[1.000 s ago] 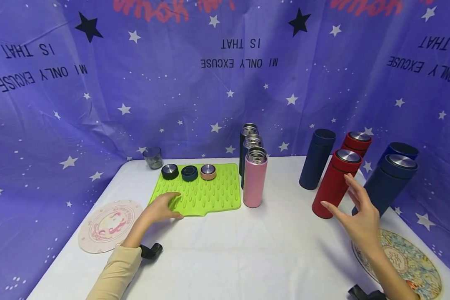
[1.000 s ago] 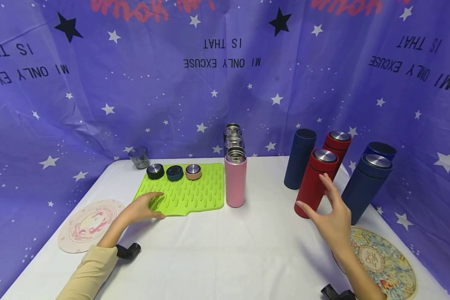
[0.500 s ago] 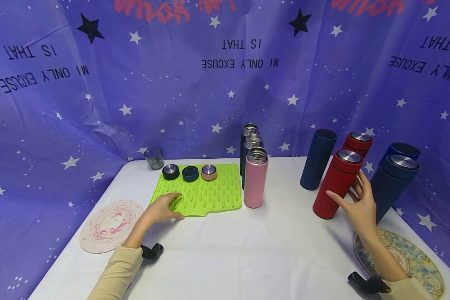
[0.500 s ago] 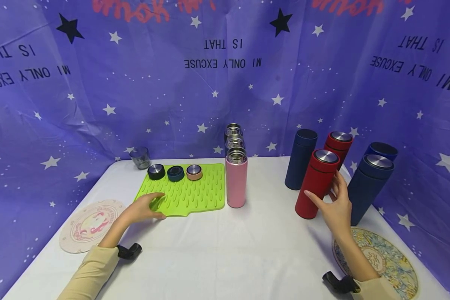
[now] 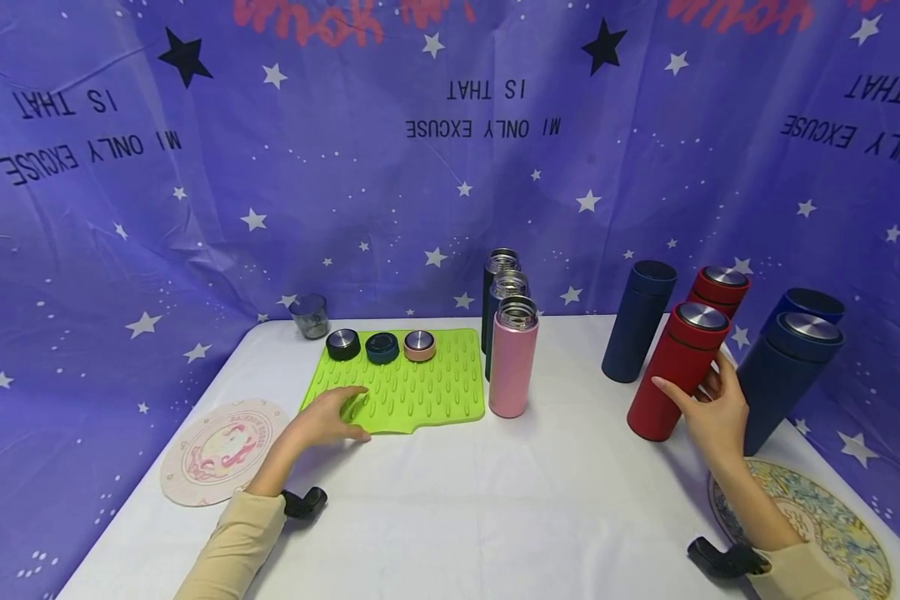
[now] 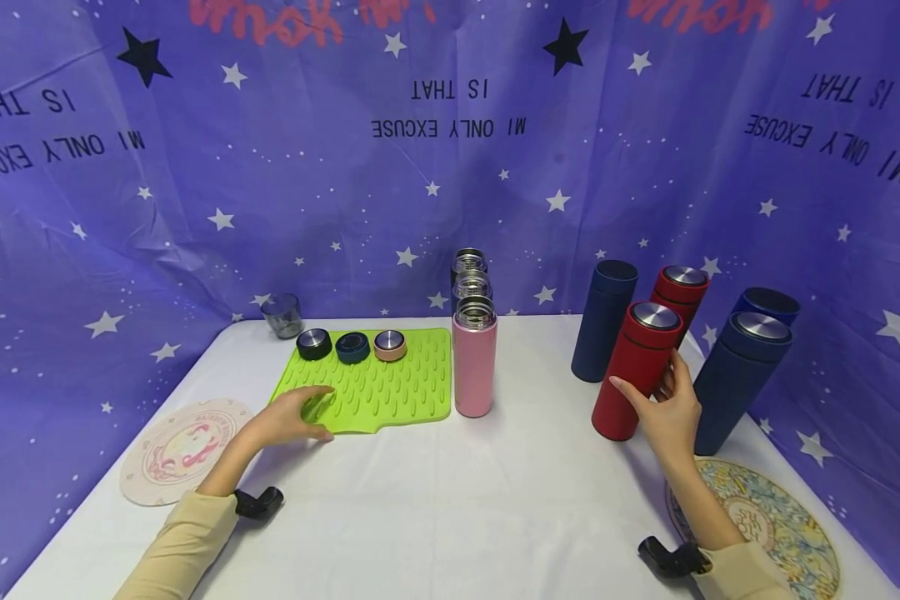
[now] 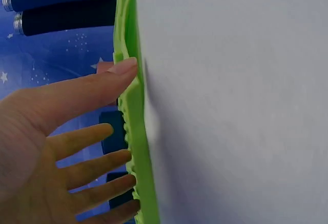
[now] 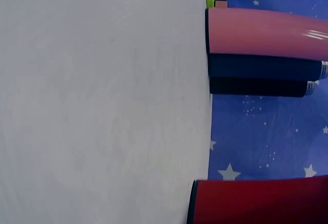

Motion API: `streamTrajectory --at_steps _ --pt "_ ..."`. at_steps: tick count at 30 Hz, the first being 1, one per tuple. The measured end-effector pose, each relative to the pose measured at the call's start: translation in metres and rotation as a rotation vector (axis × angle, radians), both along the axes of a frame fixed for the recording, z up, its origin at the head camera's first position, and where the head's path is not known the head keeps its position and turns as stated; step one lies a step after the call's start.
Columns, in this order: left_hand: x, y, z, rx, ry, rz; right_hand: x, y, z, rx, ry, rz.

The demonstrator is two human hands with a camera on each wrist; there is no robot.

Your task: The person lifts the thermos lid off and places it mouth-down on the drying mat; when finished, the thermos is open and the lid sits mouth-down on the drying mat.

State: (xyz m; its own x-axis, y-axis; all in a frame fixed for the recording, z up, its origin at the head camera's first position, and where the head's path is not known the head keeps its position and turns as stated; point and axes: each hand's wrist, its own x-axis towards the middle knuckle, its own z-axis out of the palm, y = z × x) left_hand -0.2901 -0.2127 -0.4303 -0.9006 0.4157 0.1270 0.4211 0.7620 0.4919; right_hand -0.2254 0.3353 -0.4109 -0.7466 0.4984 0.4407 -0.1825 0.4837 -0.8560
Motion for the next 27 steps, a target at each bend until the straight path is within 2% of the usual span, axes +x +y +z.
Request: streamTrajectory --at_steps 4,12,19,27 --pt "0.003 0.008 0.008 0.033 0.038 -0.037 0.002 -0.004 0.000 0.009 0.030 -0.008" --pt "0.016 0.037 0.043 0.090 0.169 -0.109 0.018 -0.026 0.009 0.023 0.029 0.054" --pt "0.031 0.068 0.071 0.159 0.256 -0.189 0.036 -0.056 0.015 0.110 0.135 0.197" --pt "0.050 0.103 0.099 0.241 0.379 -0.318 0.048 -0.089 0.027 0.268 0.161 0.375"
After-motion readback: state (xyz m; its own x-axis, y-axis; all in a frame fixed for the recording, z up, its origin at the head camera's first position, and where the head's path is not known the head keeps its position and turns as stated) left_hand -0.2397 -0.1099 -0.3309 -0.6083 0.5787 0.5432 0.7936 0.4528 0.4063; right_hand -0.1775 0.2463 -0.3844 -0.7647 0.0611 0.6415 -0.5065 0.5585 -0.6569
